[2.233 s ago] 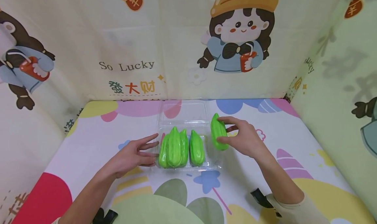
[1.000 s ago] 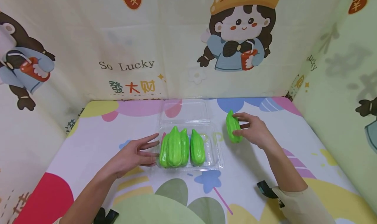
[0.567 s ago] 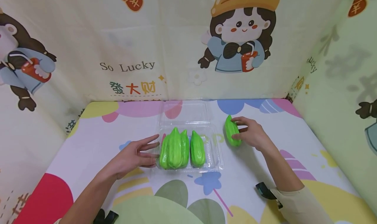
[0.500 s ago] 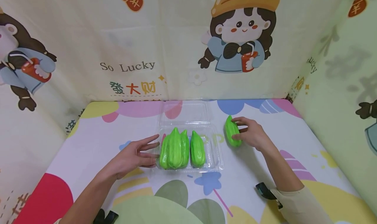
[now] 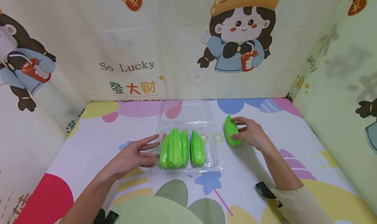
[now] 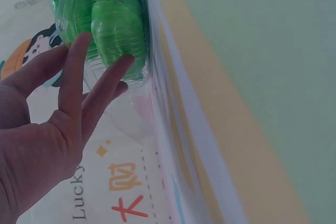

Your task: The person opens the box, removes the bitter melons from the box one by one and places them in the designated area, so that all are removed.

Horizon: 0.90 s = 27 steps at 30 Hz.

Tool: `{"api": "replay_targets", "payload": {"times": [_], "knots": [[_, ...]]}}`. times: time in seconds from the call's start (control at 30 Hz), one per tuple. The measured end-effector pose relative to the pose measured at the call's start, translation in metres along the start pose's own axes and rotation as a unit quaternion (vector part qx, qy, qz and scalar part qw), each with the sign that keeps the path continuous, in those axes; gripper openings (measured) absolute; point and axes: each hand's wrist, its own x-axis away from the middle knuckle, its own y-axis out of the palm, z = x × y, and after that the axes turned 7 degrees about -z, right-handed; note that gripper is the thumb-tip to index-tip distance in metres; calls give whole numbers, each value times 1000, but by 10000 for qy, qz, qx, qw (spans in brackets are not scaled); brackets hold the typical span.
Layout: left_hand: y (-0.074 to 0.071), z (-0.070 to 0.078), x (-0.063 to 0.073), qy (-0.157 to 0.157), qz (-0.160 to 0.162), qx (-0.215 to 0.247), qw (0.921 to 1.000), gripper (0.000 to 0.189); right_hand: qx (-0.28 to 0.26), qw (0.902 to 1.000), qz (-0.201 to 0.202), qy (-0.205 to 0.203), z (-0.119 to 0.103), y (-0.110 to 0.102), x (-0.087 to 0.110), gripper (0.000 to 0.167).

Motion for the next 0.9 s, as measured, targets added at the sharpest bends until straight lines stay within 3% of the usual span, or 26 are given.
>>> {"api": "replay_targets", "payload": {"times": [0.27,0.6,0.9], "knots": [[0,1,1,-9,10,-15,10000,85,261,9996,13,99,-2,1,0,67],[1,2,0,-25,25,-12,10000,85,113,9998,16,-175,-1,3,0,63],[1,0,0,-9,28,-57,10000,84,203,9997,138,-43,-1,6,-1,65]]}}
